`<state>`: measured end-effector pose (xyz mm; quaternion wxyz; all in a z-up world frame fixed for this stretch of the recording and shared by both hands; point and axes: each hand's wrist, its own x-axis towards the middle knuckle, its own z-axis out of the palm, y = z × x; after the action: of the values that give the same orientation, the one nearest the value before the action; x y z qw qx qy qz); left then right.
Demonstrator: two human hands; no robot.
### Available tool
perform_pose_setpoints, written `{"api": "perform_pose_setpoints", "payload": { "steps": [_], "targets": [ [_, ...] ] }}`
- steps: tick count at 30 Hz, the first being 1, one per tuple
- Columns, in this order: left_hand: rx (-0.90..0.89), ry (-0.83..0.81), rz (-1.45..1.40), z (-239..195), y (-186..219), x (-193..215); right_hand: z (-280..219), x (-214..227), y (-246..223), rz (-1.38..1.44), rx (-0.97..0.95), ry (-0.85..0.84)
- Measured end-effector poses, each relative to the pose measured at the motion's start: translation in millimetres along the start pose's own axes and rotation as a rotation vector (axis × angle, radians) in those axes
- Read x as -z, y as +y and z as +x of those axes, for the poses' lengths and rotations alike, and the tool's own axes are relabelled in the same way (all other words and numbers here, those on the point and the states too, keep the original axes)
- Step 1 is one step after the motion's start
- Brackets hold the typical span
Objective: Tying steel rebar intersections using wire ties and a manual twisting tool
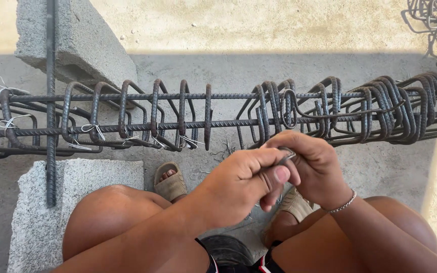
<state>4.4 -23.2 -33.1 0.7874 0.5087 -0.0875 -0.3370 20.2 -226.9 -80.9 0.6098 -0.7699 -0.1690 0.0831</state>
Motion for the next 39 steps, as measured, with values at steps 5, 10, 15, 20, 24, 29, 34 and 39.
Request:
{"api": "perform_pose_setpoints", "payload": {
  "steps": [5, 10, 15, 20, 24, 29, 34, 39],
  "targets": [
    [0.050, -0.066, 0.017, -3.1, 16.4, 16.5, 5.4, 21.2, -45.1, -0.325, 0.120, -0.175],
    [0.080, -0.129, -0.070, -2.5, 11.6, 15.5, -4.8, 16.4, -59.3, -0.447, 0.100, -0.214],
    [0.179, -0.018, -0.006, 6.4, 8.7, 12.9, 2.2, 26.6, -60.0, -0.574, 0.221, -0.278],
    [0.322, -0.073, 0.187, 13.3, -0.9, 20.6, -0.2, 39.2, -59.4, -0.858, 0.382, -0.379],
    [0.468, -0.051, 0.418, 22.5, -20.9, 16.3, -1.2, 48.5, -46.9, -1.055, 0.326, -0.604],
    [0.563, -0.129, 0.631, 28.6, -51.2, 0.5, -24.5, 100.2, -66.0, -0.915, 0.285, -0.188],
    [0.146, -0.105, 0.240, 31.6, -5.2, -12.9, -13.6, 89.6, -65.7, -0.699, -0.139, 0.157],
    [-0.064, -0.049, 0.296, 10.9, -0.4, -16.6, -14.0, 89.0, -59.3, -0.118, -0.047, -0.302]
  ]
}}
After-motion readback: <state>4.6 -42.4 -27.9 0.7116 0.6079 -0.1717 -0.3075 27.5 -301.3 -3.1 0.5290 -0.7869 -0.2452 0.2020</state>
